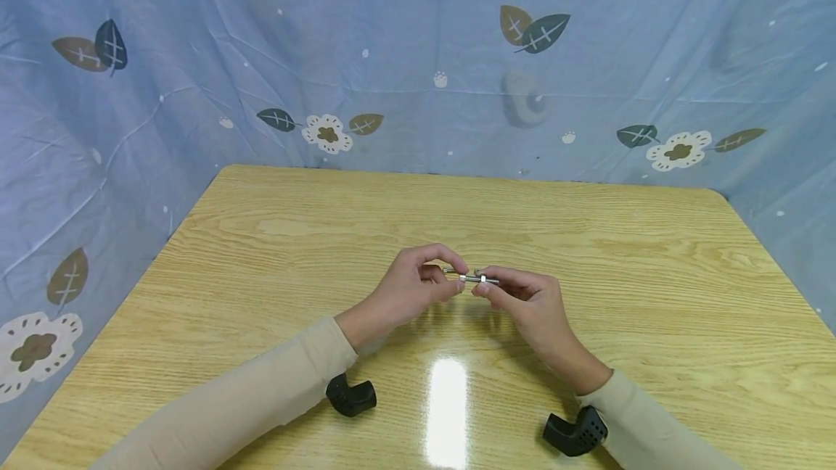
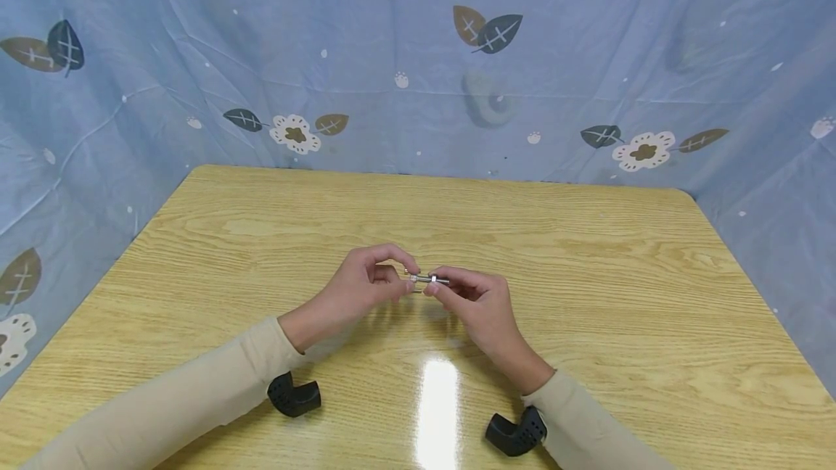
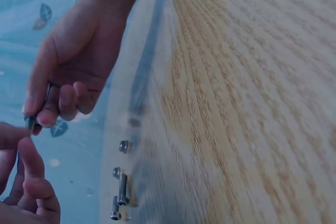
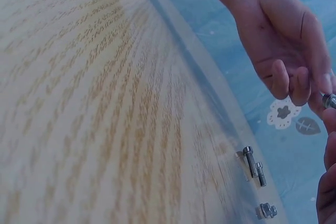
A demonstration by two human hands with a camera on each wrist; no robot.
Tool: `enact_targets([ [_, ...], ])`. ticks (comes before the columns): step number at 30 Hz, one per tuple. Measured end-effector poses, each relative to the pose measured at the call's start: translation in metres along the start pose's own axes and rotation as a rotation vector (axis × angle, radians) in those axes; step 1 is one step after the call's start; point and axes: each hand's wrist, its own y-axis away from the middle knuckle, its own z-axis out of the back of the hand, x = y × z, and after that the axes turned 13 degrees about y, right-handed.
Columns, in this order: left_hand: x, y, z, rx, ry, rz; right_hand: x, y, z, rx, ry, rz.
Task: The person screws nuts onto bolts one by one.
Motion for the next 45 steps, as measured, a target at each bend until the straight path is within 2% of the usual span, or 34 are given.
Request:
enact_targets([
  [8, 0.0001, -0.0007, -0.0015, 0.003, 0.015, 0.056, 0.0006, 0.0001, 0.0003, -0.019, 0.007, -0.009],
  [24, 0.001, -0.0012, -0.001, 0.001, 0.001, -0.001, -0.0001, 0.001, 0.0006, -0.021, 0.007, -0.018],
  [34, 0.0023, -0.0041, -0.0034, -0.016, 0.017, 0.059, -0.0014, 0.0, 0.0001, -0.022, 0.005, 0.006],
  [39, 0.0033, -0.0029, -0.0025, -0.004, 0.036, 0.036, -0.0011, -0.0001, -0.0007, -0.014, -0.002, 0.007],
  [45, 0.0024, -0.0005, -0.0007, 0.005, 0.016, -0.009, 0.0, 0.0004, -0.0009, -0.014, -0.01, -0.018],
])
